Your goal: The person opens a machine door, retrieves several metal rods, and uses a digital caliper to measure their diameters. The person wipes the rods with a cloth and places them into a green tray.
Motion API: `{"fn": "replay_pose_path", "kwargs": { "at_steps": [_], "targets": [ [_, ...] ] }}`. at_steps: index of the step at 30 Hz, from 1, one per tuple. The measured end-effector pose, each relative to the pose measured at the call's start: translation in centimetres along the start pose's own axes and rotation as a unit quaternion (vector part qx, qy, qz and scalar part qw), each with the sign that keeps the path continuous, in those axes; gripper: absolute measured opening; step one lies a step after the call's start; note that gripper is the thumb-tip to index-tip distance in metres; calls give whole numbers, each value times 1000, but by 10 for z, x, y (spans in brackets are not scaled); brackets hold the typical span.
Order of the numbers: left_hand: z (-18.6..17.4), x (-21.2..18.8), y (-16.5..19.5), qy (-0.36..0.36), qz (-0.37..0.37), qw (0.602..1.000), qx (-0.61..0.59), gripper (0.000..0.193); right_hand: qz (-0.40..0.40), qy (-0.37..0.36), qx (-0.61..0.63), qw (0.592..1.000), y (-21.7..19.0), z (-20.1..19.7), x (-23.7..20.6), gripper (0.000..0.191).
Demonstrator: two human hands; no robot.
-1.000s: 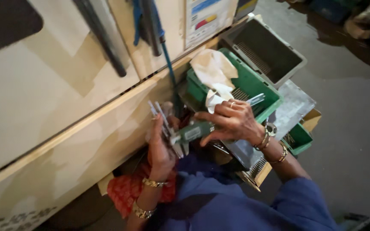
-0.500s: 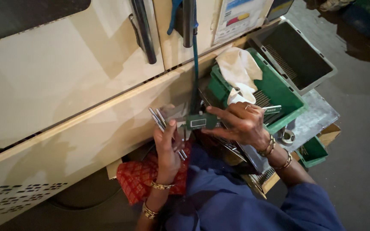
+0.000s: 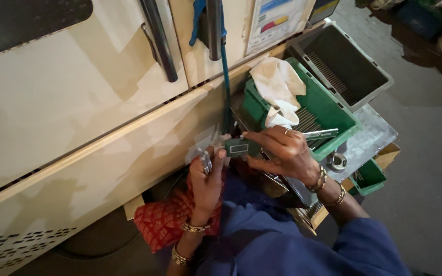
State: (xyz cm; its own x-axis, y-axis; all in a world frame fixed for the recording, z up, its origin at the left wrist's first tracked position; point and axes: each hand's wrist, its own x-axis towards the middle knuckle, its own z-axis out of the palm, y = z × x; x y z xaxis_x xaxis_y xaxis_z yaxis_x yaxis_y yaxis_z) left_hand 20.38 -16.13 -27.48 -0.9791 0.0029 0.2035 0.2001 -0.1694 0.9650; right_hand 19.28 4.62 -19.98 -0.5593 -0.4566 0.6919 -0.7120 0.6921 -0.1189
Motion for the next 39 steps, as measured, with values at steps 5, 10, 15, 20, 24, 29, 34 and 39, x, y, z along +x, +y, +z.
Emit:
{"fn": "replay_pose_path", "kwargs": {
  "at_steps": [5, 10, 15, 20, 24, 29, 34, 39],
  "targets": [
    [-1, -2, -8, 34, 20, 992, 117, 36, 12, -16, -74, 997, 1, -7, -4, 48],
    [-1, -2, -14, 52, 5, 992, 115, 38, -8, 3, -56, 998, 1, -12, -5, 48],
    [-4, -1, -16, 27, 74, 988, 134, 44, -1, 3, -74, 997, 2, -20, -6, 45],
    [-6, 5, -10, 3, 31, 989, 145, 36, 52, -27, 18, 998, 0, -17, -9, 47],
    [1, 10, -10, -50, 80, 994, -51, 35, 98, -34, 99, 990, -4, -4, -21, 47],
    [3, 7, -21, 20, -67, 997, 23, 38, 238, -110, 112, 959, 81, 1, -35, 21],
    [3, 2, -36, -20, 47, 999, -10, 37, 337, -177, 33, 924, 202, 68, -52, 56],
    [8, 3, -33, 36, 29, 990, 132, 32, 325, -197, 131, 916, 225, 98, -65, 41]
  ]
}}
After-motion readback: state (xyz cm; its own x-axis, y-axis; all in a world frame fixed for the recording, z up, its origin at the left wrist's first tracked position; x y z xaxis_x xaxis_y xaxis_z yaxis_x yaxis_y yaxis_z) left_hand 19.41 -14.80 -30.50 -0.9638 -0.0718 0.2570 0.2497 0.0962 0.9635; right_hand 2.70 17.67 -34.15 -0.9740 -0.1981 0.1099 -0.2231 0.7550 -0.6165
